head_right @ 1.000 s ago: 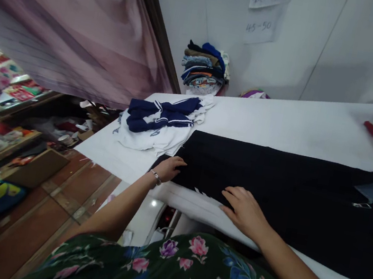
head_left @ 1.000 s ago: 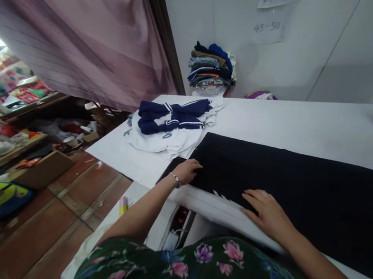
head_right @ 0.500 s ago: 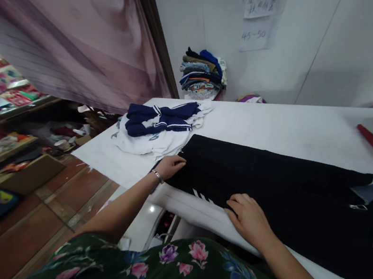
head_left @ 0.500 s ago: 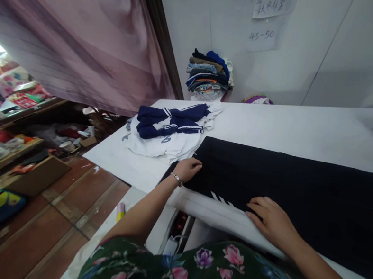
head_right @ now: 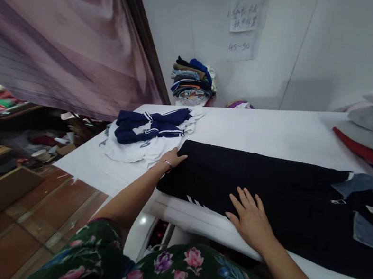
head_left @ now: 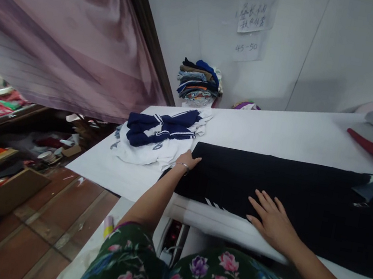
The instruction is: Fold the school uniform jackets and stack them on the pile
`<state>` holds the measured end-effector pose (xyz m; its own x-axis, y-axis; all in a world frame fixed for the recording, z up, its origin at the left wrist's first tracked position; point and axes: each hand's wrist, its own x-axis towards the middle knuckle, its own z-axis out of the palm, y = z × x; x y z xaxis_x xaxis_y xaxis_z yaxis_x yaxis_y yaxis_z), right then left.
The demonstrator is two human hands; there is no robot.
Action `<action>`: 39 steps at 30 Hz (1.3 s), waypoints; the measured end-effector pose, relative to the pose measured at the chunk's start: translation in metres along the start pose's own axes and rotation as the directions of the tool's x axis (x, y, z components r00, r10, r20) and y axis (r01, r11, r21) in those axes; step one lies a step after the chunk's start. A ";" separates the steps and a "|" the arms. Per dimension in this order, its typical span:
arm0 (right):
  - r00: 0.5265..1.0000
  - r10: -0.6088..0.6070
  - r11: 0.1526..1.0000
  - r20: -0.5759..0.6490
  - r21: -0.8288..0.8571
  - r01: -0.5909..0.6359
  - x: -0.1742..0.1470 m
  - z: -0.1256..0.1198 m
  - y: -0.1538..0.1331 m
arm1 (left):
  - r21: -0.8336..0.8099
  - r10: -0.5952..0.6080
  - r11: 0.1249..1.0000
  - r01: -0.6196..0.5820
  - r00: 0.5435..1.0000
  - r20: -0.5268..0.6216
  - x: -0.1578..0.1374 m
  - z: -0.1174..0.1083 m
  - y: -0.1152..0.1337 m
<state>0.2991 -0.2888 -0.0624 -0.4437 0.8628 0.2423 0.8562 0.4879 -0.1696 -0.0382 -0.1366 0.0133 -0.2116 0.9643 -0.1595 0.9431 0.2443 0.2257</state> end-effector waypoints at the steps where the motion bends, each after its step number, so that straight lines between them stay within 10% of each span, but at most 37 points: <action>1: 1.000 0.003 1.000 -0.003 -0.002 -0.003 0.000 0.001 0.000 | -0.003 -0.011 1.000 0.011 1.000 0.012 0.005 -0.001 0.000; 13: 0.999 0.050 0.991 0.020 0.121 -0.052 0.007 -0.020 -0.011 | -0.067 -0.066 0.995 0.078 0.984 0.164 0.047 -0.002 -0.010; 39: 0.974 0.146 0.928 0.174 0.317 -0.195 0.039 -0.029 -0.012 | -0.575 0.333 0.801 -0.167 0.922 0.197 0.004 -0.062 0.018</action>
<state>0.2794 -0.2647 -0.0230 -0.3533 0.9344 0.0455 0.7975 0.3262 -0.5075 -0.0381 -0.1218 0.0765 0.1700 0.9502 -0.2613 0.6433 0.0939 0.7598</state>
